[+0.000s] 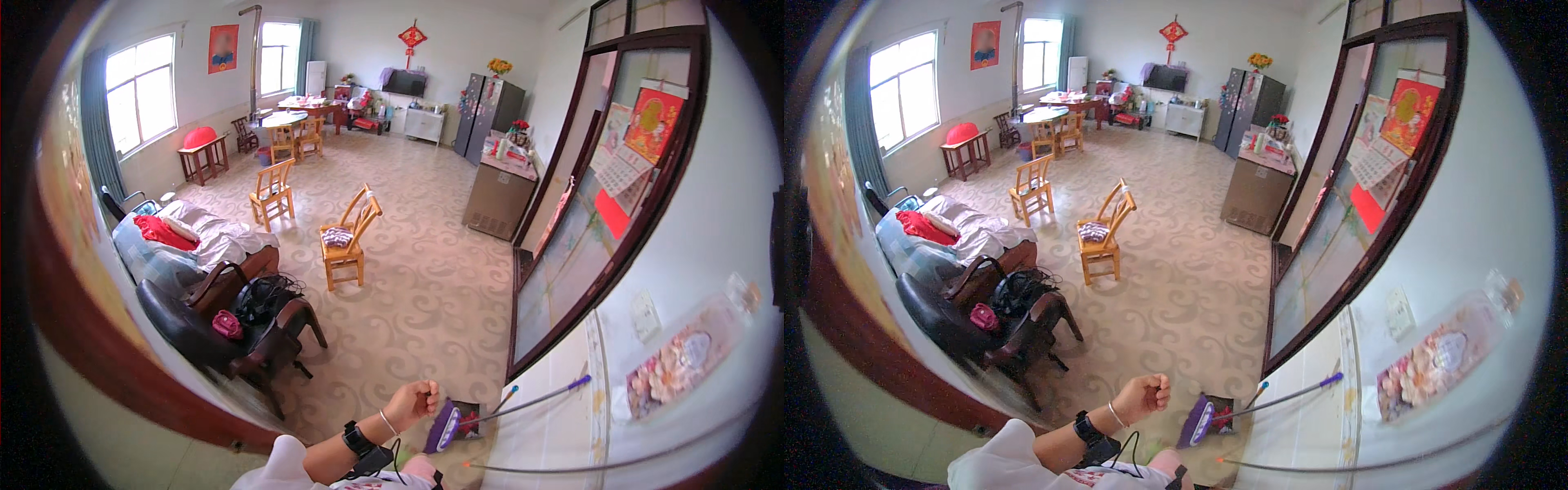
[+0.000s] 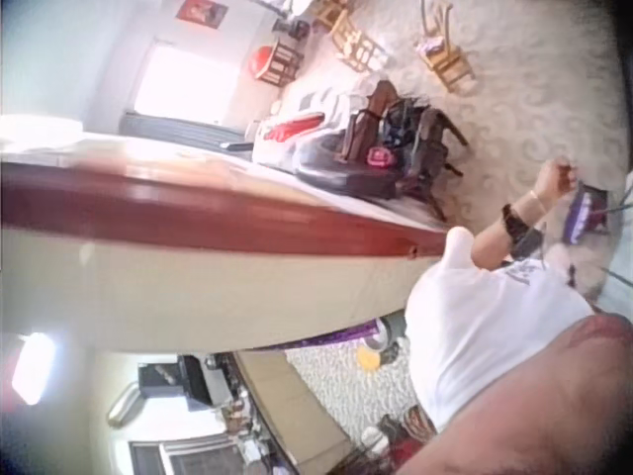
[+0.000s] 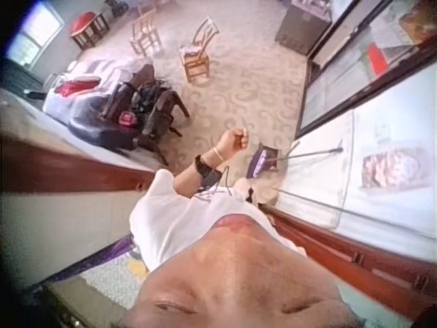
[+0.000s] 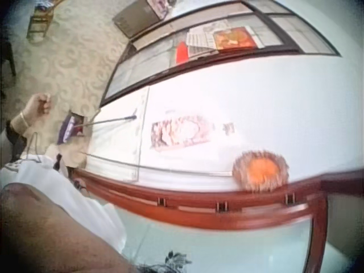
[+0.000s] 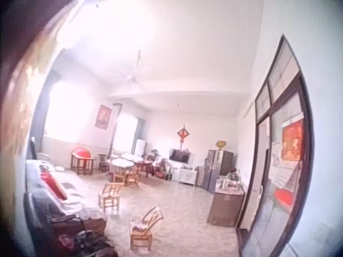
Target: The recorder prepares items, handles a bag, and moves through different rooms of a house.
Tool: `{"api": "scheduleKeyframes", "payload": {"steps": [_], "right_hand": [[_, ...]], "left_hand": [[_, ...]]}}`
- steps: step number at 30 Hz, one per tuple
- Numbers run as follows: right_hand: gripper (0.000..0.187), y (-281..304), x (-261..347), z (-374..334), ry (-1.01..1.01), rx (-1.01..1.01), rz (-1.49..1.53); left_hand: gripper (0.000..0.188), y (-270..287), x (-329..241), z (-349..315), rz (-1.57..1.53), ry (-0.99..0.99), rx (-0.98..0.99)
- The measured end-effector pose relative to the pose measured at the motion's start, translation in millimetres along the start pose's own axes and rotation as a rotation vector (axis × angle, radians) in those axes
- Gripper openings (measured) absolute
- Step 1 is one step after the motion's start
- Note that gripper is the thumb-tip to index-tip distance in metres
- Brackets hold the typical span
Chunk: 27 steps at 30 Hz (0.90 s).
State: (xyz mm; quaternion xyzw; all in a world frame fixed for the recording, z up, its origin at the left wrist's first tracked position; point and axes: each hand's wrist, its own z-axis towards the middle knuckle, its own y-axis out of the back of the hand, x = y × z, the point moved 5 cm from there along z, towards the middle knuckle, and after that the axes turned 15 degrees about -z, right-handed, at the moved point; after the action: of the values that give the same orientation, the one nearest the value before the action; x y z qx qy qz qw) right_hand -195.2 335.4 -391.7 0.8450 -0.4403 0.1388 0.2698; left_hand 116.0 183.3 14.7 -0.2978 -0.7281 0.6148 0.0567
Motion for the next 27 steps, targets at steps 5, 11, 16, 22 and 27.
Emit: {"api": "scheduleKeyframes", "payload": {"steps": [5, 11, 16, 22, 27], "right_hand": [[0.026, 60.0, 65.4, 75.5, 0.012, 0.048, -0.075], [0.026, 161.2, 138.3, 200.3, 0.221, 0.13, -0.716], [0.025, 247.3, 305.4, 305.2, 0.188, 0.032, -0.973], [0.016, 273.7, 472.4, 340.0, 0.241, -0.087, -0.014], [0.024, 301.9, 398.3, 463.8, 0.456, -0.054, -0.587]], "left_hand": [[0.008, 21.7, -31.5, 76.8, -0.097, 0.012, -0.09], [0.013, 26.8, -133.1, 131.2, -0.189, -0.365, -0.262], [0.014, 46.8, -190.5, 174.0, -0.175, -0.594, -0.412], [0.014, 72.7, -251.5, 297.3, -0.162, -0.53, -0.417], [0.012, 46.1, -330.3, 448.6, -0.26, -0.314, -0.31]]}}
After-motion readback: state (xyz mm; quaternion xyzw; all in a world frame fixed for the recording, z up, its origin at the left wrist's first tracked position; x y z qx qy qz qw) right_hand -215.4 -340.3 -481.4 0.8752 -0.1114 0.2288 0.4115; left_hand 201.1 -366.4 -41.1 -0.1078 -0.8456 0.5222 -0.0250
